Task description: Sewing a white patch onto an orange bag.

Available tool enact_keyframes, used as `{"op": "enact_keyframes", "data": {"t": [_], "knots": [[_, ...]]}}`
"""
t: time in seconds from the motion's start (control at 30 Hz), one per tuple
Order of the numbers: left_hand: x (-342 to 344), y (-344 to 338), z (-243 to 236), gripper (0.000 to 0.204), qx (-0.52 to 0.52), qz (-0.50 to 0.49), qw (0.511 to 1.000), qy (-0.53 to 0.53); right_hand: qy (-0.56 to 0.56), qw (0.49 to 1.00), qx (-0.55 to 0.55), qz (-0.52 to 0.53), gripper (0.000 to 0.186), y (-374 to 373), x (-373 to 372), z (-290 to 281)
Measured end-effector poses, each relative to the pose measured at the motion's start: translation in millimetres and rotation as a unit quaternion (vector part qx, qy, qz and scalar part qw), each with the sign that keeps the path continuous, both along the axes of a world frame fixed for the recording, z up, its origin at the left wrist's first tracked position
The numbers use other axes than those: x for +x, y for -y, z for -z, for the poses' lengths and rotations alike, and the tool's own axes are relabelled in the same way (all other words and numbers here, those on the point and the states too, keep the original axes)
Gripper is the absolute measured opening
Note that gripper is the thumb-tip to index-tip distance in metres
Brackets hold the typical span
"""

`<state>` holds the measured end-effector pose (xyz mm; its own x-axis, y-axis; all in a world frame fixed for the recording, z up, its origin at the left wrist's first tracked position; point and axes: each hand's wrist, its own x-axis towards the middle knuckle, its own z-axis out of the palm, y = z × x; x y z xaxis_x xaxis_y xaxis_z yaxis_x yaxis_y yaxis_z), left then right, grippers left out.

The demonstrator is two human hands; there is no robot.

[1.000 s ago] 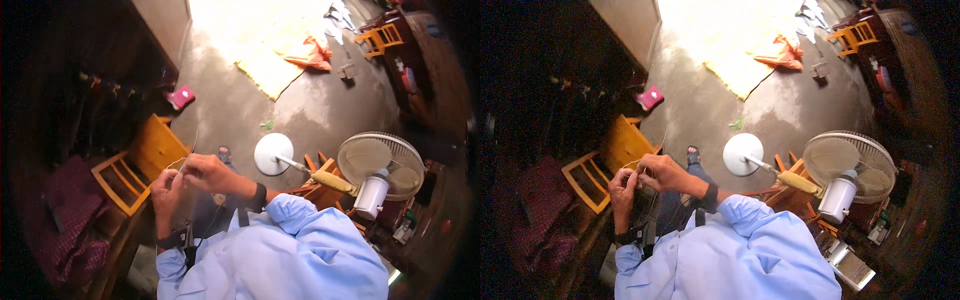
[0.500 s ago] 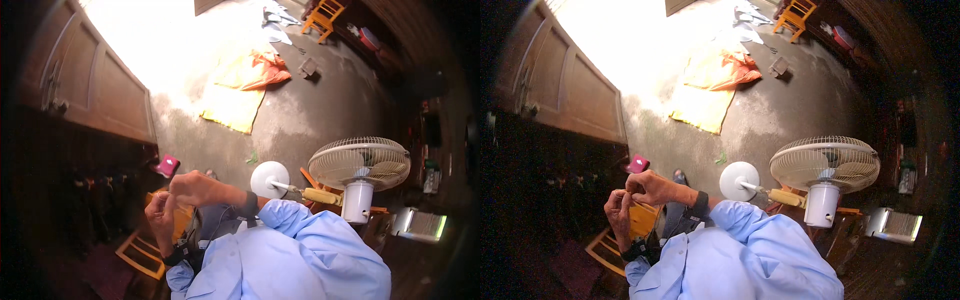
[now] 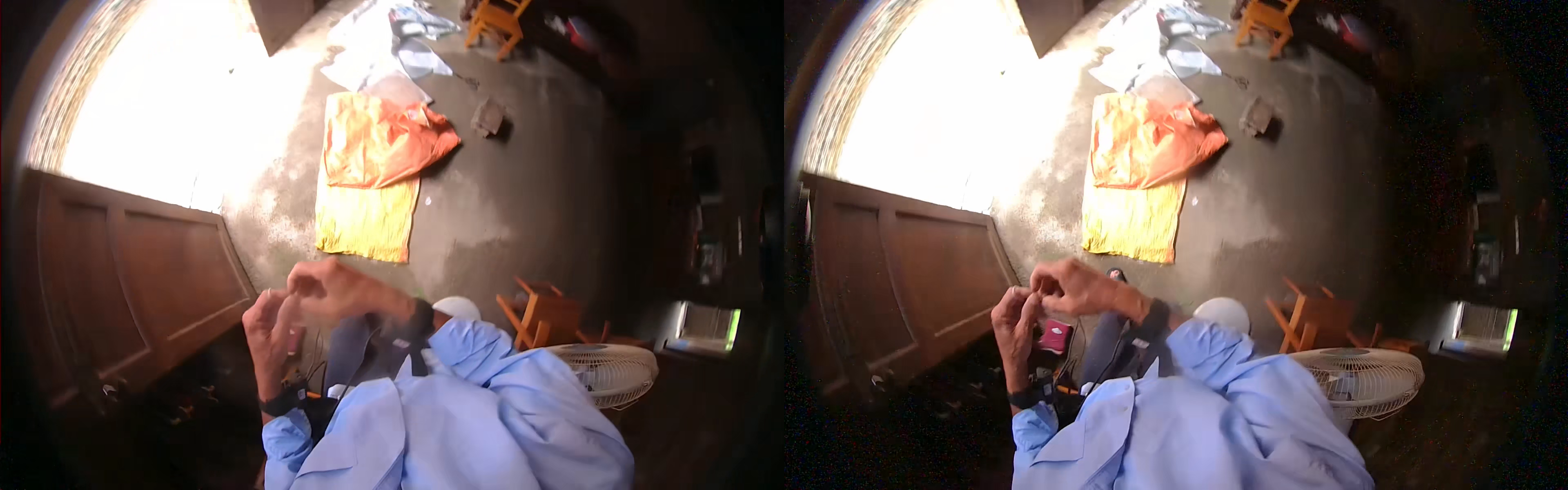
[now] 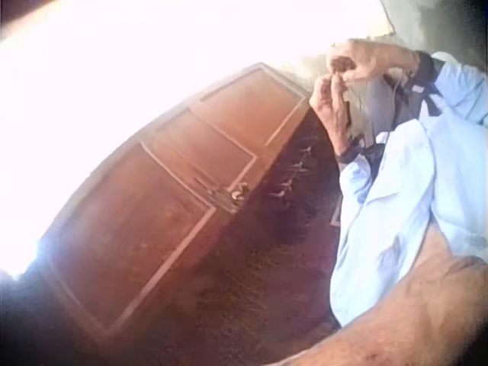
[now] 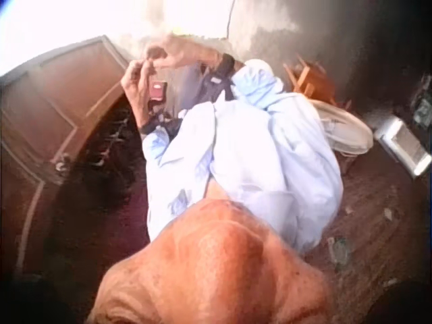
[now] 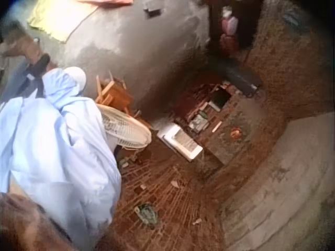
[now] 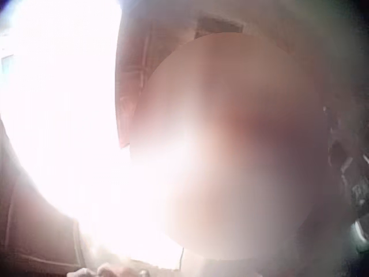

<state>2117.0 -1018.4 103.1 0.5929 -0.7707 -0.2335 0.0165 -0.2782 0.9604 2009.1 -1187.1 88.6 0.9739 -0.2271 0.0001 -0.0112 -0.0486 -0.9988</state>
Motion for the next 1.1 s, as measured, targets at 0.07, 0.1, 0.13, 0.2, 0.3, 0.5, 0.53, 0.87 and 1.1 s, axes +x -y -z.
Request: {"op": "enact_keyframes", "data": {"t": [0.07,0.1,0.13,0.2,0.3,0.5,0.53,0.87,1.1], "knots": [[9,51,5,0.009,0.005,0.038,0.999,-0.023,-0.018,0.999,0.043,0.006,0.019,49,-2,5],[12,75,6,0.009,-0.001,0.07,0.997,-0.027,-0.033,0.998,0.044,0.009,0.021,75,-8,5],[14,103,8,0.011,0.004,0.103,0.994,-0.023,-0.035,0.997,0.058,0.031,0.021,102,-19,9],[11,157,12,0.012,0.005,0.103,0.992,-0.072,-0.032,0.993,0.092,0.071,0.022,155,-44,28],[11,234,7,0.014,0.035,0.093,0.989,-0.107,-0.098,0.972,0.155,0.149,0.021,238,-89,39],[5,380,20,0.018,0.039,0.022,0.995,-0.085,-0.123,0.887,0.184,0.405,0.018,399,-161,84],[7,397,27,0.021,0.05,0.003,0.995,-0.089,-0.1,0.892,0.206,0.391,0.015,430,-163,79],[10,589,42,0.024,0.005,-0.068,0.989,-0.133,-0.115,0.9,0.191,0.375,0.013,697,-169,70],[26,702,81,0.026,-0.072,-0.139,0.974,-0.166,-0.105,0.862,0.364,0.337,0.013,818,-135,88]]}}
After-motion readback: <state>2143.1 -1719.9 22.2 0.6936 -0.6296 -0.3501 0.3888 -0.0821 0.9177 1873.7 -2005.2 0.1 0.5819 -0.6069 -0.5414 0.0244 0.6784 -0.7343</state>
